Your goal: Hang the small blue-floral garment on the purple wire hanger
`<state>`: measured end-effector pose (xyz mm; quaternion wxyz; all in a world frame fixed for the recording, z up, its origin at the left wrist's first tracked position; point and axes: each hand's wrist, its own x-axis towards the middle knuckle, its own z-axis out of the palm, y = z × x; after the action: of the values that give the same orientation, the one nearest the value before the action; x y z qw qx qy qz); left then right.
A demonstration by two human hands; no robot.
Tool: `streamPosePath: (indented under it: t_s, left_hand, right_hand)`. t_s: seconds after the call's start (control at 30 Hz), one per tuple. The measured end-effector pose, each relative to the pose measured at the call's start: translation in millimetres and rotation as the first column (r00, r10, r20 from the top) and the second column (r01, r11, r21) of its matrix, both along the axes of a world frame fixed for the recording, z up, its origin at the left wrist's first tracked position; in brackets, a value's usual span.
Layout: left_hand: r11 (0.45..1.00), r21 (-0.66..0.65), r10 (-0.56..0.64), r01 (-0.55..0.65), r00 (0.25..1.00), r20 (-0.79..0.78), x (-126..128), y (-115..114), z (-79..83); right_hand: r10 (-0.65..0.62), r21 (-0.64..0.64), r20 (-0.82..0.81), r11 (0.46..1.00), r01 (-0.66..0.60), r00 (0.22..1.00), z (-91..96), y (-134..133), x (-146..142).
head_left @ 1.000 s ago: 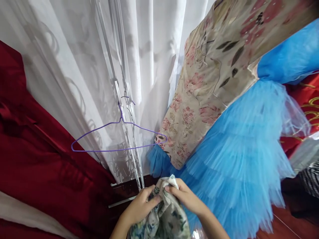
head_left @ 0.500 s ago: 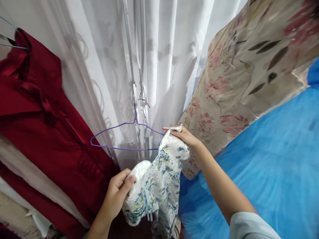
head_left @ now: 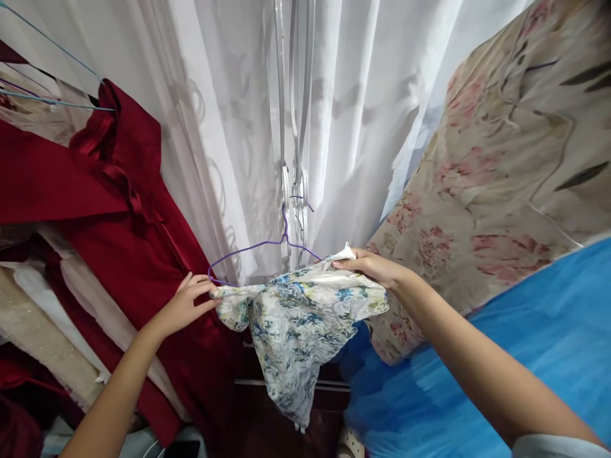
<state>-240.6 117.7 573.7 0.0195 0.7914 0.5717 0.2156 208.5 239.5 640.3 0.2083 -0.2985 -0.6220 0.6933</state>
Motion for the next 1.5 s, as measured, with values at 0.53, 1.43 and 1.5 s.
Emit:
streamPosePath:
  t_s: [0.53, 1.43, 1.5]
  left_hand:
    - [0.971, 0.179, 0.16, -0.159, 0.987, 0.012, -10.5, 54.1, 5.8]
    - [0.969, 0.249, -0.048, 0.007, 0.986, 0.161, -1.2, 44.3, 27.4]
    - [0.955, 0.296, -0.078, 0.005, 0.969, 0.235, 1.6, 44.7, 38.5]
  right_hand:
    - [-0.077, -0.084, -0.043, 0.994, 0.074, 0.996, -6.9, -19.6, -5.1]
    - [0.038, 0.073, -0.015, 0.997, -0.037, 0.999, 5.0, 10.6, -21.0]
    - [0.023, 0.245, 0.047, 0.969, -0.033, 0.999, 10.8, 4.7, -27.1]
